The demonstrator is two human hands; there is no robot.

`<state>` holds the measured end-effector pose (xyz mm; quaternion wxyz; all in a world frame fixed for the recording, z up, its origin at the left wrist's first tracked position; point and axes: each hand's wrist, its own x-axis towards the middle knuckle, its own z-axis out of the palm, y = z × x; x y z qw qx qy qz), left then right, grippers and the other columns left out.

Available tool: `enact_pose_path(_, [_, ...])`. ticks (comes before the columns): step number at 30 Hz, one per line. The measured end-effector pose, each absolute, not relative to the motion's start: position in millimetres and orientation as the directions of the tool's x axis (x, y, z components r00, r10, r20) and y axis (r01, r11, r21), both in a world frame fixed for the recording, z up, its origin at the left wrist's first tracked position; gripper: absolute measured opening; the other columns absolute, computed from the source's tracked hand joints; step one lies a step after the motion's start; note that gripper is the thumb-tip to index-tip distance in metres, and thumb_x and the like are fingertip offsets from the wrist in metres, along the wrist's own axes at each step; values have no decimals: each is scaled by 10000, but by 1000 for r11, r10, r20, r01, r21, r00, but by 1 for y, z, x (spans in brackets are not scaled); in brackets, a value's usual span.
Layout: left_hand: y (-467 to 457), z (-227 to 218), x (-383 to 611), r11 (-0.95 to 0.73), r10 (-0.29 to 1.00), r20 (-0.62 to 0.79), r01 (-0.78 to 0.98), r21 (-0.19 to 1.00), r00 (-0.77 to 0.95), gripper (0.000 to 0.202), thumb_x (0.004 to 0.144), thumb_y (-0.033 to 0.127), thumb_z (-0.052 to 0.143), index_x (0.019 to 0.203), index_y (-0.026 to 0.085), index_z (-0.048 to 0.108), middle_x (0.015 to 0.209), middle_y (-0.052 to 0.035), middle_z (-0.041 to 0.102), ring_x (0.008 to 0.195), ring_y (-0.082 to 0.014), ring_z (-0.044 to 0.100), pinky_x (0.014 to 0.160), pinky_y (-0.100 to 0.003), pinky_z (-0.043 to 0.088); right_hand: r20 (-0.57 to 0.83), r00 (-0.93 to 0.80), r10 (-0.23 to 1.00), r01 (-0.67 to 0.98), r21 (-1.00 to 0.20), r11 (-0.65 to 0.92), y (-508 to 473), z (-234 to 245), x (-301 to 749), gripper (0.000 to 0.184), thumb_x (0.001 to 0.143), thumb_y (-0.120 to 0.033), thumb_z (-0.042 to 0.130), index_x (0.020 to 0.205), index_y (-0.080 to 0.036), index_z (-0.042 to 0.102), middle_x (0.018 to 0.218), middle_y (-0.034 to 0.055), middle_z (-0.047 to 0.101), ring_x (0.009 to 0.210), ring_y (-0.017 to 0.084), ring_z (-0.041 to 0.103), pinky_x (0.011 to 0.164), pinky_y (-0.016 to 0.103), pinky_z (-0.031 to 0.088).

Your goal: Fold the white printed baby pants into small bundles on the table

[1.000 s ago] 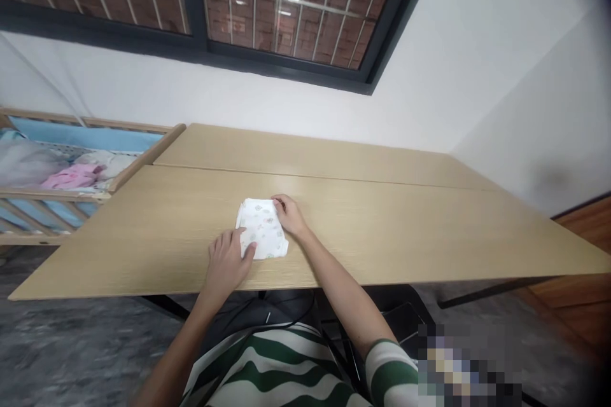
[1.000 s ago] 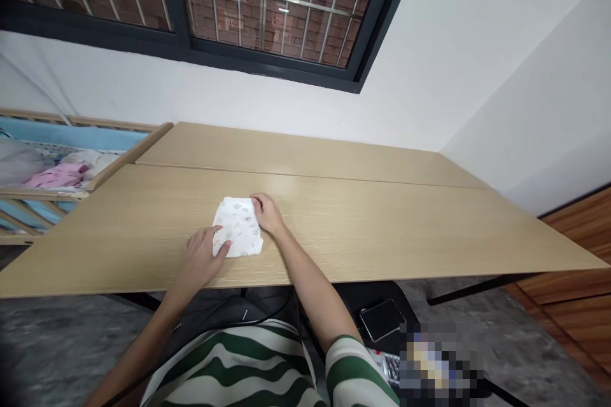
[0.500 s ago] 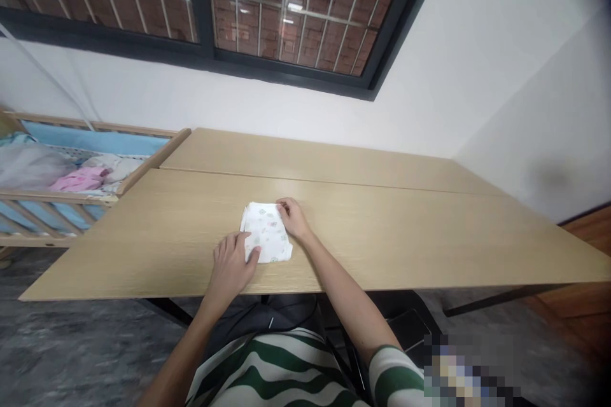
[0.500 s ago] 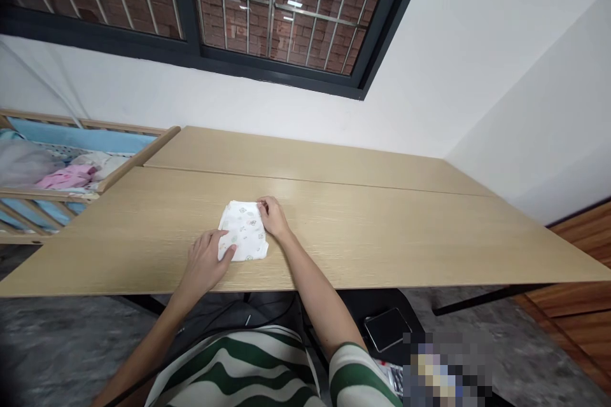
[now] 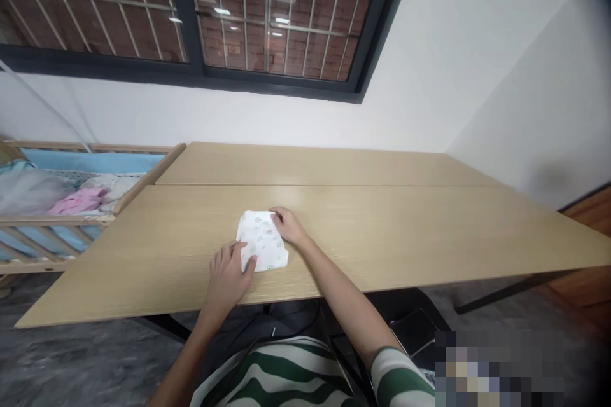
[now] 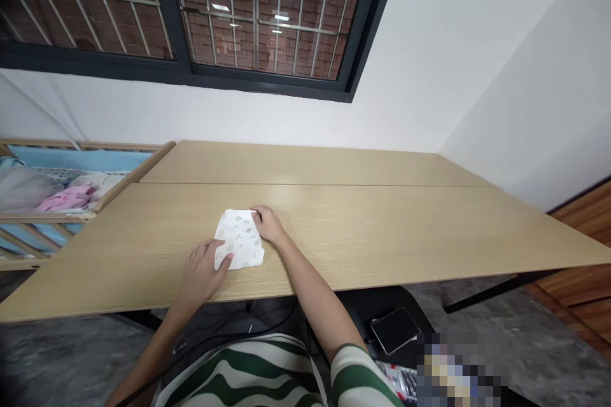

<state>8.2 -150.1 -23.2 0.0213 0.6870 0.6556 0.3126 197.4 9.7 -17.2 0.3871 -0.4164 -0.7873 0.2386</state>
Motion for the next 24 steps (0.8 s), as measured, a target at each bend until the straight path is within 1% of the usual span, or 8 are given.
enact_pose_path(4, [-150, -23, 8, -141, 915, 401, 891, 432, -50, 325, 978, 407, 509, 1217, 197, 576, 1237, -129, 595, 1190, -320, 556, 1016, -498, 444, 399, -352, 847, 493, -691, 529, 9, -17, 198, 253, 955, -176, 503, 1124, -155, 690, 1084, 105, 718, 1019, 198, 648, 947, 337, 493])
enact_pose_path(15, [-151, -22, 7, -166, 902, 431, 896, 413, -32, 319, 970, 413, 508, 1202, 209, 588, 1229, -130, 614, 1174, -320, 574, 987, -482, 465, 390, -352, 851, 513, -680, 524, 9, -16, 197, 230, 970, -183, 491, 1106, -160, 675, 1075, 101, 694, 1005, 192, 629, 933, 330, 479])
enact_pose_path(24, [-153, -22, 7, -173, 899, 437, 908, 382, -12, 317, 980, 405, 498, 1205, 198, 580, 1246, -128, 616, 1154, -324, 575, 978, -478, 462, 396, -352, 848, 520, -671, 529, 8, -14, 196, 224, 977, -174, 491, 1085, -152, 685, 1064, 106, 697, 1007, 198, 628, 935, 331, 473])
